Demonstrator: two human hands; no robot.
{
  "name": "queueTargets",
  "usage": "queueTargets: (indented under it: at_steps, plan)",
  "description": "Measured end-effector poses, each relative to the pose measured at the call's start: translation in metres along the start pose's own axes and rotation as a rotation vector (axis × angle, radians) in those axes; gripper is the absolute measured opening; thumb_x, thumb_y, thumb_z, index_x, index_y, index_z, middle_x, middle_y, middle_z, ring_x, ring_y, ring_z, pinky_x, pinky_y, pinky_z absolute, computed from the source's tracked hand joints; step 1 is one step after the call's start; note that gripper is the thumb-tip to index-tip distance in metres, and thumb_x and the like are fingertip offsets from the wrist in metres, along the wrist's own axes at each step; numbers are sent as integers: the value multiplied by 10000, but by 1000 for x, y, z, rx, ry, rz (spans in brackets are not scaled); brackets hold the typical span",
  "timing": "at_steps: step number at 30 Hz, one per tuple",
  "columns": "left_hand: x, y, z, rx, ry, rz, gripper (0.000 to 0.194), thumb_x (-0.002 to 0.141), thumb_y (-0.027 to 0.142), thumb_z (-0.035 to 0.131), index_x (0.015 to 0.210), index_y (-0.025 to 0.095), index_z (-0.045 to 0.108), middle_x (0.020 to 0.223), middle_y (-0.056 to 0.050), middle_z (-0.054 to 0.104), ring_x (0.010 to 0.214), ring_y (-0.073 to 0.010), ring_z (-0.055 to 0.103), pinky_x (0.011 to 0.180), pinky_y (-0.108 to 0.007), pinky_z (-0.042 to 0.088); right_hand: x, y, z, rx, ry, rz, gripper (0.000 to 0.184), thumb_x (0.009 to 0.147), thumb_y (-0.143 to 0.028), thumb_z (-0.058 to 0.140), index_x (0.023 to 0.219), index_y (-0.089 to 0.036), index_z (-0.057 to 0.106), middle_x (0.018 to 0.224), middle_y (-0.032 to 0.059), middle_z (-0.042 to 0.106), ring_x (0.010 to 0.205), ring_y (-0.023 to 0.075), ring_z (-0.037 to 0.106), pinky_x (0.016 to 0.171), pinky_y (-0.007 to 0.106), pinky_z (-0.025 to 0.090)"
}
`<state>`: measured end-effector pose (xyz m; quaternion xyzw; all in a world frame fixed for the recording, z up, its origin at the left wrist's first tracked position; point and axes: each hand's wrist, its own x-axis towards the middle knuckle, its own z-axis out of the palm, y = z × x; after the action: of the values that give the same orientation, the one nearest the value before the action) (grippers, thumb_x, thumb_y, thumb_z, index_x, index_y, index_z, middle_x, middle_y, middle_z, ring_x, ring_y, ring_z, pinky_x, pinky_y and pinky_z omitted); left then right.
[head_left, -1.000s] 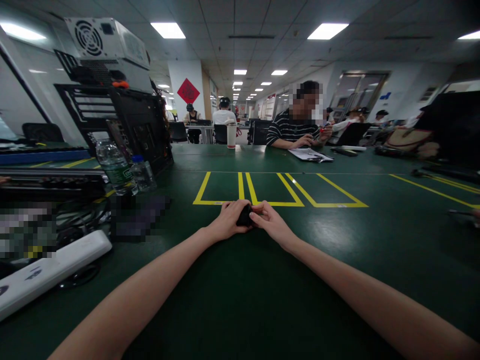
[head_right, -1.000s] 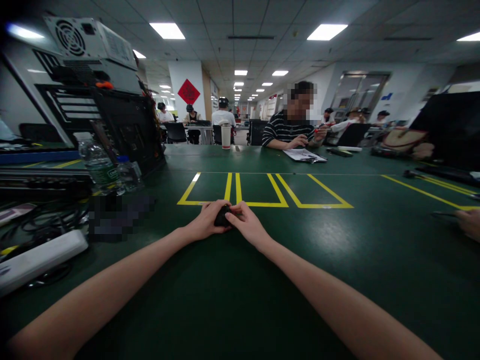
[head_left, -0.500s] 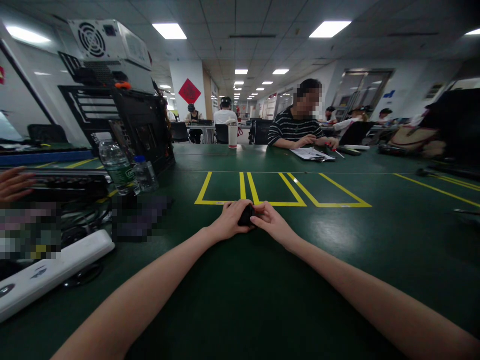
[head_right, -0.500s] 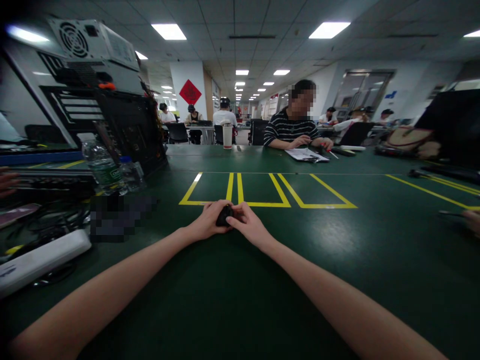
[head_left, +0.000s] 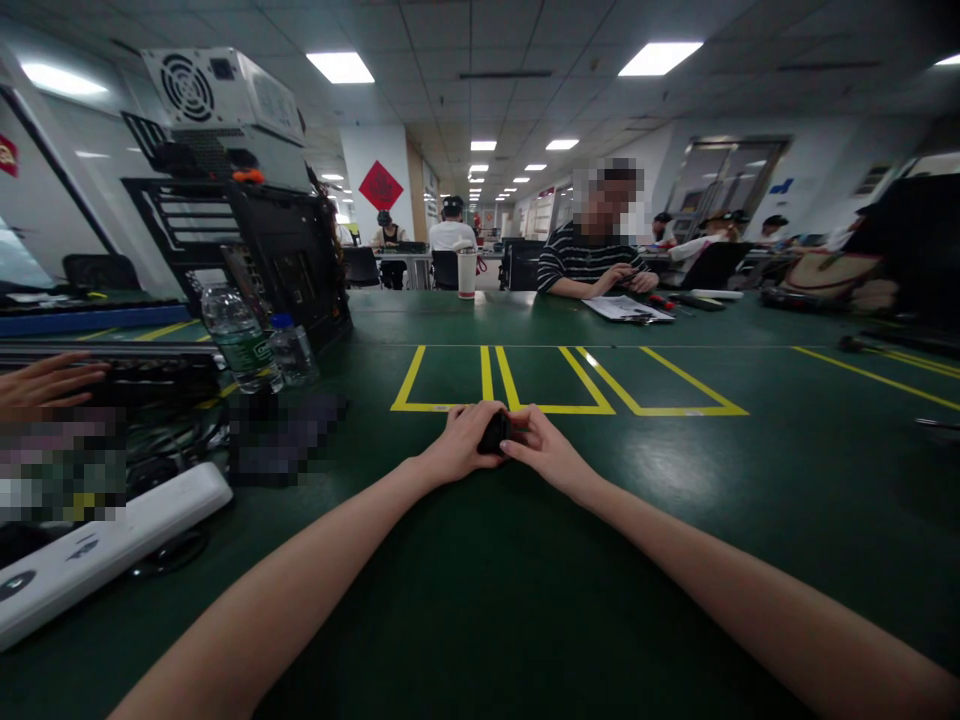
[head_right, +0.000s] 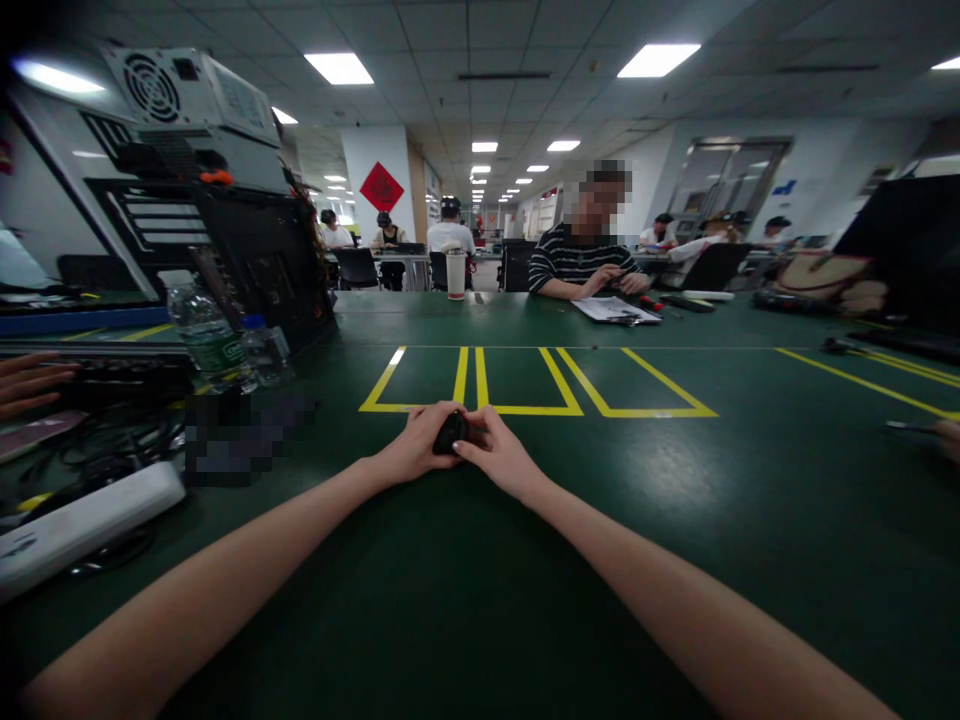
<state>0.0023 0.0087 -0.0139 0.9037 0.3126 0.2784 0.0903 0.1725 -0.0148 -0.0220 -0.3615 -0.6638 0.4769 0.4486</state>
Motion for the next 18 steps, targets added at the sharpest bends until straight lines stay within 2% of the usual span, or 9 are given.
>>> queueTargets:
  at_steps: [4,9,11,15,18]
  plan:
    - [0,2,-2,4,-7,1,534,698,304,603,1142,227,316,1122,-62,471,1060,-231,435,921,-410,262,2,0,3,-29,72,-18,160,758,-329,525,865,-216,487,914,12,542,896,158,543,803,351,455]
    - [-1,1,-1,0,0,9,541,697,294,605,1145,220,312,1129,-64,465,1060,-224,431,925,-401,260,7,6,1,-65,137,64,267,729,-356,555,938,-202,491,969,38,546,944,177,524,843,375,427]
    - [0,-1,1,1,0,9,540,692,288,609,1140,221,316,1126,-61,467,1060,-223,430,922,-397,259,7,8,0,-71,119,72,270,731,-352,550,942,-189,502,971,44,551,945,179,525,857,380,415]
    - [1,-3,4,7,6,-10,550,674,263,620,1132,222,319,1095,-54,483,1044,-225,438,908,-391,263,2,4,0,24,14,-28,275,690,-256,606,932,-210,483,975,13,532,966,168,530,853,340,427]
    - [1,-3,3,7,4,2,550,681,269,614,1139,217,314,1103,-57,477,1042,-222,438,904,-381,265,-1,1,2,44,27,-39,241,703,-254,593,912,-222,478,968,4,521,959,162,537,827,319,445]
